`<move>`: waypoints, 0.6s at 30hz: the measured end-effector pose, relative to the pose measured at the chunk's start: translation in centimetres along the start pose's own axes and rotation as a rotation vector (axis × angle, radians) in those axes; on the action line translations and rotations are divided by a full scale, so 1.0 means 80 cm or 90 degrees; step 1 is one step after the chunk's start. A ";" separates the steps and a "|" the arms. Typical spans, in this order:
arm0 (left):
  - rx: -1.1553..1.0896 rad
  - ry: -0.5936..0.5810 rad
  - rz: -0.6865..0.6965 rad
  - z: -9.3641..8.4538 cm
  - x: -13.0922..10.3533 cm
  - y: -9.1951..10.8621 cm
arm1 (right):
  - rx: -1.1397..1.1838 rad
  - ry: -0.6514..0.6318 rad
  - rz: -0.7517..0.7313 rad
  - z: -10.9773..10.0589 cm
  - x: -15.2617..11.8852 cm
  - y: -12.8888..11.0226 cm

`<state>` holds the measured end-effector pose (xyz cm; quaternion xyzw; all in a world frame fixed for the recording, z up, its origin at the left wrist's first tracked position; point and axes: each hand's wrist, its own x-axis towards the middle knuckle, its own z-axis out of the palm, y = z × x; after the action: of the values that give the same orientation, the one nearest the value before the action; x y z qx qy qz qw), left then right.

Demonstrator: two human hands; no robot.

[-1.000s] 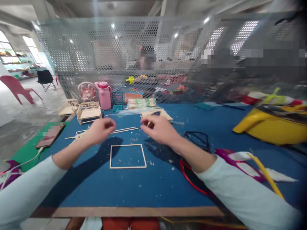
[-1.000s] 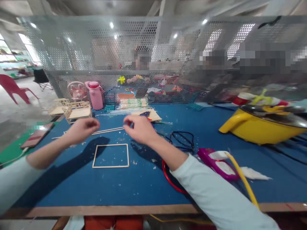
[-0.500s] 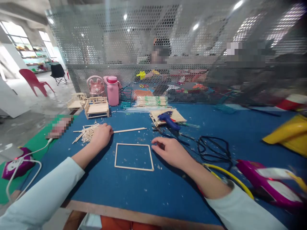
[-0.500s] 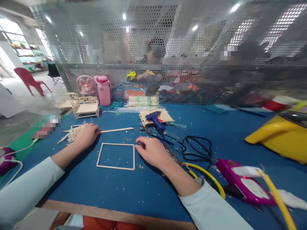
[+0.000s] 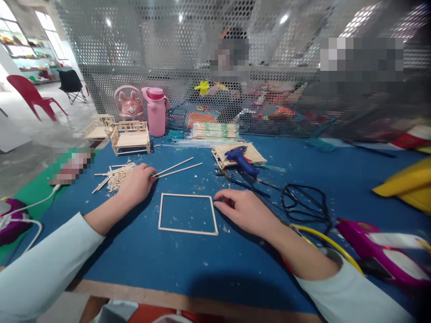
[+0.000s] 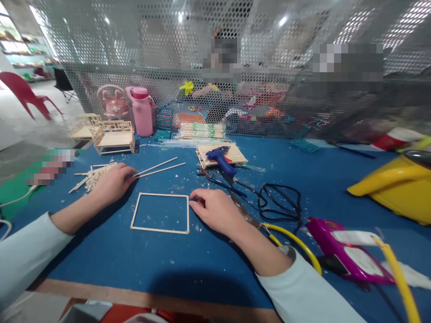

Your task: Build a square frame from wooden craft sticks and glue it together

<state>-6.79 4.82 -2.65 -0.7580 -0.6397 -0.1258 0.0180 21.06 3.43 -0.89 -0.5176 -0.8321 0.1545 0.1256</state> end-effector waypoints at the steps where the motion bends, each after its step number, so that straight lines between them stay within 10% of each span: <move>1: -0.002 -0.003 -0.004 -0.003 -0.005 0.006 | -0.004 0.003 0.003 0.000 0.000 0.000; 7: -0.008 -0.080 -0.007 -0.022 -0.025 0.020 | -0.034 -0.031 -0.001 0.003 0.000 0.004; 18: 0.125 -0.035 -0.254 -0.043 0.001 -0.097 | -0.024 -0.052 0.003 0.003 0.001 0.002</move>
<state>-14.91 5.64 -0.36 -0.6143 -0.7863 -0.0433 0.0491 21.09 3.56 -1.17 -0.5150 -0.8381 0.1601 0.0817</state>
